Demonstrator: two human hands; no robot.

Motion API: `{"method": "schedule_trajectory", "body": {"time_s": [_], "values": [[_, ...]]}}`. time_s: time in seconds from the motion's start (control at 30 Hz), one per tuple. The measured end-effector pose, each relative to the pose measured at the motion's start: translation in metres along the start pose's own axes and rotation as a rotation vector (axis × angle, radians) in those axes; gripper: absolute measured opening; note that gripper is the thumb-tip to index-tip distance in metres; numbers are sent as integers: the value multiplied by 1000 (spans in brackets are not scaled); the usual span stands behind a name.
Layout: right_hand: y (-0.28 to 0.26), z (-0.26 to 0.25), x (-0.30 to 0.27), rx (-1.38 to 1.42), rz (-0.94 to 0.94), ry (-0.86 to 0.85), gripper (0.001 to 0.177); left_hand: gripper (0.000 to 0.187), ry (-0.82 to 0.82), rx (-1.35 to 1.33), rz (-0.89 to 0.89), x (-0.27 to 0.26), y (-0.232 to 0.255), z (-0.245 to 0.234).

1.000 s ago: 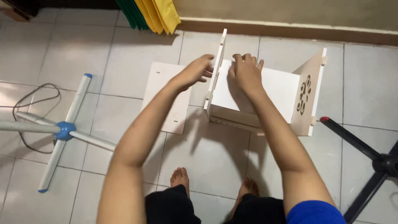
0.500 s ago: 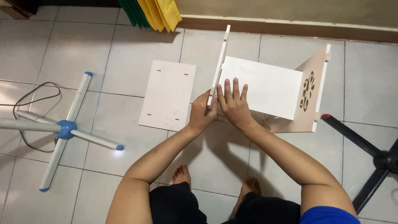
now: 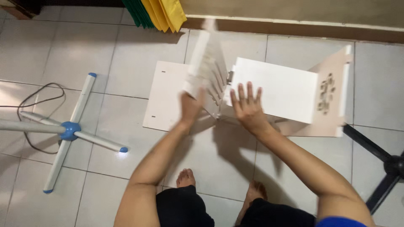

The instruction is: The person disassembles a white plastic storage unit into its flat components, then reassembles it by interlocking the panels and shelves. The task involves handling multiple slotted panels and a solid base, fitting them together by hand on a tiled floor.

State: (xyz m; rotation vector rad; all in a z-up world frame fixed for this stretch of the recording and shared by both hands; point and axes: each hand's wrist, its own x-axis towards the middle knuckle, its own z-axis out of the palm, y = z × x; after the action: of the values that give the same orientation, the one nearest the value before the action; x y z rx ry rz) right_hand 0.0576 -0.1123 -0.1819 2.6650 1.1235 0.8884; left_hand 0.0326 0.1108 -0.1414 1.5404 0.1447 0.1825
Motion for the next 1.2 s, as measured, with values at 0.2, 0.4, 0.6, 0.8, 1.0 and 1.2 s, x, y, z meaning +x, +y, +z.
{"method": "schedule_trajectory", "body": {"time_s": [0.2, 0.4, 0.6, 0.8, 1.0, 1.2], "values": [[2, -3, -9, 92, 31, 26, 50, 18, 12, 361, 306, -11, 1, 12], [7, -18, -5, 114, 59, 22, 51, 18, 124, 399, 483, -5, 3, -4], [19, -26, -13, 129, 96, -91, 58, 18, 132, 324, 431, 9, -16, -20], [25, -18, -11, 47, 97, -58, 59, 20, 130, 292, 258, 16, -24, -20], [37, -25, -12, 137, 169, -19, 56, 28, 258, 417, 284, 36, 13, -27], [59, -35, -10, 105, 208, 28, 50, 36, 500, 656, 1025, 20, 21, -29]]}}
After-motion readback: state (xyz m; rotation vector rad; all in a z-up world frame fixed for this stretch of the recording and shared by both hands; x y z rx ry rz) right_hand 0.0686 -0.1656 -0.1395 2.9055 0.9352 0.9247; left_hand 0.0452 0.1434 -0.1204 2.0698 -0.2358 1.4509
